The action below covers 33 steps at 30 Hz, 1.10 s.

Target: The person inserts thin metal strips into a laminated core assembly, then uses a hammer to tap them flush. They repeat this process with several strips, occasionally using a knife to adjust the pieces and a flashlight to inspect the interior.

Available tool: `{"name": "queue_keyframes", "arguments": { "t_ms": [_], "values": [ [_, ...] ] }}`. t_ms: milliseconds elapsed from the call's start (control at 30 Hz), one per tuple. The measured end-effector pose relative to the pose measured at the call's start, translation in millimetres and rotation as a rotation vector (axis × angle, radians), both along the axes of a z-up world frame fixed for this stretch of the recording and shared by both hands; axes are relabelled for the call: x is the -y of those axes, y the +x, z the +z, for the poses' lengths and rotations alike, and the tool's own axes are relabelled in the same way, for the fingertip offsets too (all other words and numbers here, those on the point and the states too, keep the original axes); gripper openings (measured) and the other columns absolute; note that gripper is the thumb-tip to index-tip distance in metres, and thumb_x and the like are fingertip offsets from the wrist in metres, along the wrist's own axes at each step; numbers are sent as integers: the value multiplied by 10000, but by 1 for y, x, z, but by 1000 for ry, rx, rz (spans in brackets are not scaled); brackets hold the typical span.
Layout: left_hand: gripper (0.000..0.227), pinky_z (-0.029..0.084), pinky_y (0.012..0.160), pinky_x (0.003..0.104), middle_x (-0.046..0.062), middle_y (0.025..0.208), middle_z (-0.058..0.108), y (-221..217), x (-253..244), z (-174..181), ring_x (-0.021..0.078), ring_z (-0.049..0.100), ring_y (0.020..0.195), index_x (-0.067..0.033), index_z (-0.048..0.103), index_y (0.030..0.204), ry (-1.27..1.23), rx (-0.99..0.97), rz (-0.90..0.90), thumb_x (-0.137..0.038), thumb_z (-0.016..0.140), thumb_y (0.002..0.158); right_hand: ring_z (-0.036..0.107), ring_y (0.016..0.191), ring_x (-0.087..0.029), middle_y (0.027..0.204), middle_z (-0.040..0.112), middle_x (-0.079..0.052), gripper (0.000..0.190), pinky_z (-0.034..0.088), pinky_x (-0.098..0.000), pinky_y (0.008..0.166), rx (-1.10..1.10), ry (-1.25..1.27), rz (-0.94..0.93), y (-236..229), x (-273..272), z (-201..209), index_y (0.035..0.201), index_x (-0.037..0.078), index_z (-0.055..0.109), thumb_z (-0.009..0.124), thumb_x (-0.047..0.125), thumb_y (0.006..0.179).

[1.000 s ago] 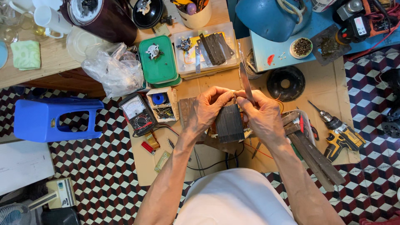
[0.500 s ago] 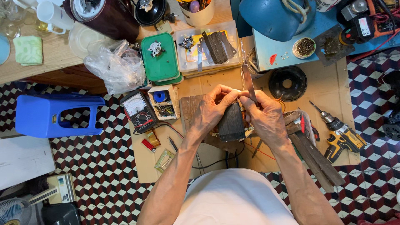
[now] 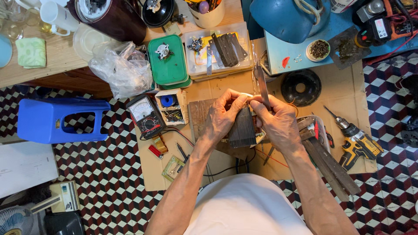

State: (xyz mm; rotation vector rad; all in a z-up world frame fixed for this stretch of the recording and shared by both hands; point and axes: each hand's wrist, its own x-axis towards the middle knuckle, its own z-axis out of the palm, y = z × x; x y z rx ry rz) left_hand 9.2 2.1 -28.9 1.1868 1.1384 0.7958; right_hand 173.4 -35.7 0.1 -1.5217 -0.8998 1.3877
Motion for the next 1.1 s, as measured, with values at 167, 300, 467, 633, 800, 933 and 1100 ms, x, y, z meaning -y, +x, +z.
{"name": "queue_keyframes", "arguments": {
  "t_ms": [167,300,467,633,800,933,1100],
  "values": [
    [315,561,728,270,5,879,735,-3,3,-1,81,679,815,-75,699,1065,31,-79,4,-371,596,1032,539,597,-24,728,602,43,168,476,-205,537,-37,-28,64,6,-5,10,1044,29,750,689,174,986],
    [304,558,711,281,20,864,735,-4,4,3,89,676,796,-78,709,1066,31,-107,10,-362,611,1019,498,548,-25,661,582,29,177,388,-214,474,89,-142,145,14,-16,22,1031,49,771,706,197,961],
    [263,575,752,294,35,885,755,-6,4,9,99,699,832,-61,705,1059,58,-89,1,-309,628,1015,473,490,-22,618,586,39,181,323,-212,407,109,-217,222,15,-29,32,988,49,766,716,214,932],
    [242,598,854,317,59,994,768,-11,5,16,133,732,937,-63,691,1129,152,-55,-56,-262,668,993,458,465,-45,583,561,1,184,323,-227,399,193,-278,266,14,-40,37,948,40,762,716,217,926],
    [320,604,933,332,85,1096,759,-13,4,15,178,749,1032,-66,654,1181,283,-85,-117,-204,747,908,526,511,-33,644,628,16,150,384,-217,429,250,-229,267,11,-42,36,919,28,758,699,163,895],
    [281,617,924,323,74,1071,777,-10,3,11,165,764,1015,-71,664,1164,178,-53,-77,-216,732,934,536,528,-42,654,630,-2,139,388,-226,437,274,-226,259,9,-42,36,916,27,768,698,144,890],
    [287,613,926,337,93,1069,779,-13,0,8,192,765,1042,-73,650,1136,117,-43,-92,-227,752,916,572,529,-48,680,646,13,131,466,-224,462,227,-180,231,7,-39,35,952,34,748,677,117,879]
  ]
}}
